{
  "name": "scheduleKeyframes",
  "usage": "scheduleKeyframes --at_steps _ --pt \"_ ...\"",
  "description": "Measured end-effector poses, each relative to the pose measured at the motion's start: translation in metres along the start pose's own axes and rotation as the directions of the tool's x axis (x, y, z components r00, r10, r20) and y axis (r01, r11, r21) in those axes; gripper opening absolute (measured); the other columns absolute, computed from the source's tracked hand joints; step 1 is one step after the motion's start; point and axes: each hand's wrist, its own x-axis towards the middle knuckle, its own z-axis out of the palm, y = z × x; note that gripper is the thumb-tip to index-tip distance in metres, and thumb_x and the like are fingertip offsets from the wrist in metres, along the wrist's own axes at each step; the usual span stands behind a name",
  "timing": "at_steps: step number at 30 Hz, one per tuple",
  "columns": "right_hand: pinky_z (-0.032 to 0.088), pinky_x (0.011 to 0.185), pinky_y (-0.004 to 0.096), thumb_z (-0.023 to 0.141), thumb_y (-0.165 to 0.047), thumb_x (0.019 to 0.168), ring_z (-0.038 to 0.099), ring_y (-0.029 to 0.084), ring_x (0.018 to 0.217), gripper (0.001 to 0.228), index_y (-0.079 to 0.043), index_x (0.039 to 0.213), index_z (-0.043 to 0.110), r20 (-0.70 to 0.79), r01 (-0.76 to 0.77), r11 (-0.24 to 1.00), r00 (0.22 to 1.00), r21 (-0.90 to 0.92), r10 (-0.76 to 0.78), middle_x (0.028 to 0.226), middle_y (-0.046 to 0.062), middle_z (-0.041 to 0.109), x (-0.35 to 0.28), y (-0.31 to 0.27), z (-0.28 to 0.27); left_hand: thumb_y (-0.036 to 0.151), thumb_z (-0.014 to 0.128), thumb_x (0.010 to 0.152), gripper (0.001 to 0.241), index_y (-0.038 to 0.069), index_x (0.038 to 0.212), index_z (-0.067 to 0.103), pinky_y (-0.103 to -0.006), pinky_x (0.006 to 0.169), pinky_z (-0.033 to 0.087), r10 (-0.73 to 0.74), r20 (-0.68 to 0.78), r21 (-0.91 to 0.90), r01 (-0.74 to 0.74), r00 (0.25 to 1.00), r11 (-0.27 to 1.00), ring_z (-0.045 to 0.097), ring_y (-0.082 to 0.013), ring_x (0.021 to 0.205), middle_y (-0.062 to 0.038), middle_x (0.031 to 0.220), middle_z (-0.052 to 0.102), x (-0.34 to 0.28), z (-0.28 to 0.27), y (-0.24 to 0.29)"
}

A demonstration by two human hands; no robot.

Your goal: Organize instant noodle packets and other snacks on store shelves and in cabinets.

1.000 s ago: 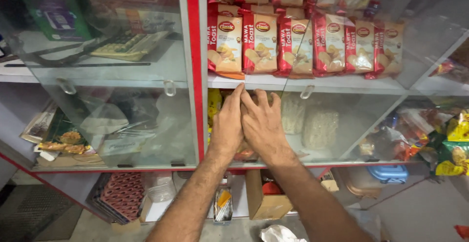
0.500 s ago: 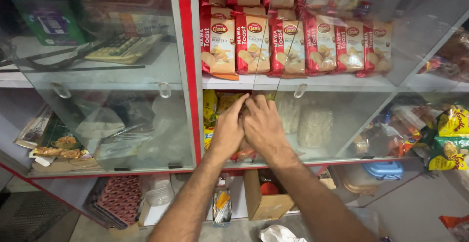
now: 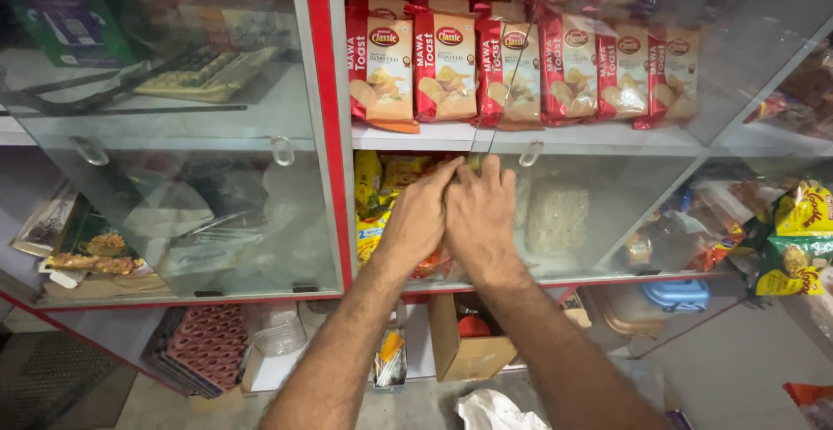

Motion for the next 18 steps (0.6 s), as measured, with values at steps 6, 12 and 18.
scheduleKeyframes --at_steps 6,12,18 --pt "0.045 0.084 0.041 0.064 -0.018 0.081 0.059 0.027 0.097 0.02 -0.007 0.091 0.077 0.066 0.268 0.963 0.961 0.041 -0.27 0.093 0.009 0.071 0.002 0.004 0.023 0.004 0.053 0.092 0.035 0.003 0.124 0.066 -0.0461 0.094 0.054 -0.032 -0.141 0.041 0.038 0.989 0.998 0.068 -0.0395 0.109 -0.021 0.117 0.071 -0.011 -0.012 0.0" --pt "0.03 0.116 0.046 0.062 -0.026 0.077 0.056 0.029 0.126 0.031 -0.006 0.091 0.08 0.192 0.388 0.92 0.909 -0.059 -0.371 0.107 0.014 0.075 -0.004 0.009 0.047 0.002 0.054 0.09 0.036 0.003 0.124 0.066 -0.0484 0.097 0.051 -0.07 -0.136 0.216 0.098 0.988 0.971 0.066 -0.0402 0.111 -0.021 0.12 0.07 -0.027 -0.014 -0.035" --pt "0.014 0.123 0.048 0.06 -0.029 0.084 0.046 0.035 0.14 0.033 -0.006 0.094 0.081 0.433 0.317 0.941 0.869 -0.119 -0.238 0.115 0.019 0.073 -0.011 0.001 0.048 0.004 0.055 0.091 0.037 0.002 0.126 0.065 -0.049 0.098 0.051 -0.076 -0.143 0.22 0.107 0.987 0.97 0.065 -0.041 0.112 -0.023 0.121 0.069 -0.024 -0.007 -0.044"
